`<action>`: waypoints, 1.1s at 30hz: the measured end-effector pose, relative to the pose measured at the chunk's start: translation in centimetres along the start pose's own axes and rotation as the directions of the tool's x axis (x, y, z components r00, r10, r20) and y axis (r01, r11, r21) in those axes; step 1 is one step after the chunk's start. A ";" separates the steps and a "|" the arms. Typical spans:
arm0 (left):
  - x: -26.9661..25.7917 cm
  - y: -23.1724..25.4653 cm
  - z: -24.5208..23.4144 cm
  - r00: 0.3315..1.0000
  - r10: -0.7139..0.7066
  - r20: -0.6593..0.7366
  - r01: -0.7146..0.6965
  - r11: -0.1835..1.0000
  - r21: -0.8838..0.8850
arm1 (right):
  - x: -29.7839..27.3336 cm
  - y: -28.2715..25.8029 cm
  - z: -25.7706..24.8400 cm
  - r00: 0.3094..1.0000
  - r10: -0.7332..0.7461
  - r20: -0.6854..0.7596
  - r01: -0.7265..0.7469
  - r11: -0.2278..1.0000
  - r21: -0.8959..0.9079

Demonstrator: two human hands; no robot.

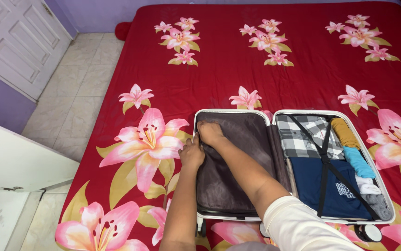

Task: The person opens a red suitcase on a bed and removes several folded clothing items and a wash bag, placing them on the bed. The person then folds the removed items on the bed surface.

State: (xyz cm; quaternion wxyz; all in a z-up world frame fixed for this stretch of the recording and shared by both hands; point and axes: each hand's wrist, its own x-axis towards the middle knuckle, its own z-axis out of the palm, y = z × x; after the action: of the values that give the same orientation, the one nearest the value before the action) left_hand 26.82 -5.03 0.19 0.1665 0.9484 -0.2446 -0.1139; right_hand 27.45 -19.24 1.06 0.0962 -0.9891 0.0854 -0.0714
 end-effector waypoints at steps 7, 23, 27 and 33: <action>0.1 -0.4 0.2 1.000 0.009 -0.020 -0.010 0.999 -0.044 | 1.4 1.0 0.5 0.999 0.034 -0.031 -0.034 0.999 0.013; 1.9 2.0 -0.3 0.995 -0.067 -0.078 0.071 0.996 0.050 | 5.9 2.6 1.3 0.995 0.061 -0.076 -0.065 0.997 -0.042; 2.6 2.6 -0.6 0.990 0.015 -0.144 -0.026 0.997 -0.073 | 7.0 3.1 0.7 0.998 0.058 -0.004 -0.058 0.997 -0.041; 2.6 1.3 0.0 0.998 0.018 -0.064 -0.022 0.998 -0.058 | 9.4 4.2 1.9 0.990 0.127 -0.055 -0.126 0.992 0.022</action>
State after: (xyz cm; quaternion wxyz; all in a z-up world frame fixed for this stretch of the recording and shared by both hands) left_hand 28.51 -7.41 0.36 0.2029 0.9438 -0.2452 -0.0890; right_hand 36.28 -24.67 -0.49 0.1070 -0.9784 0.1501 -0.0937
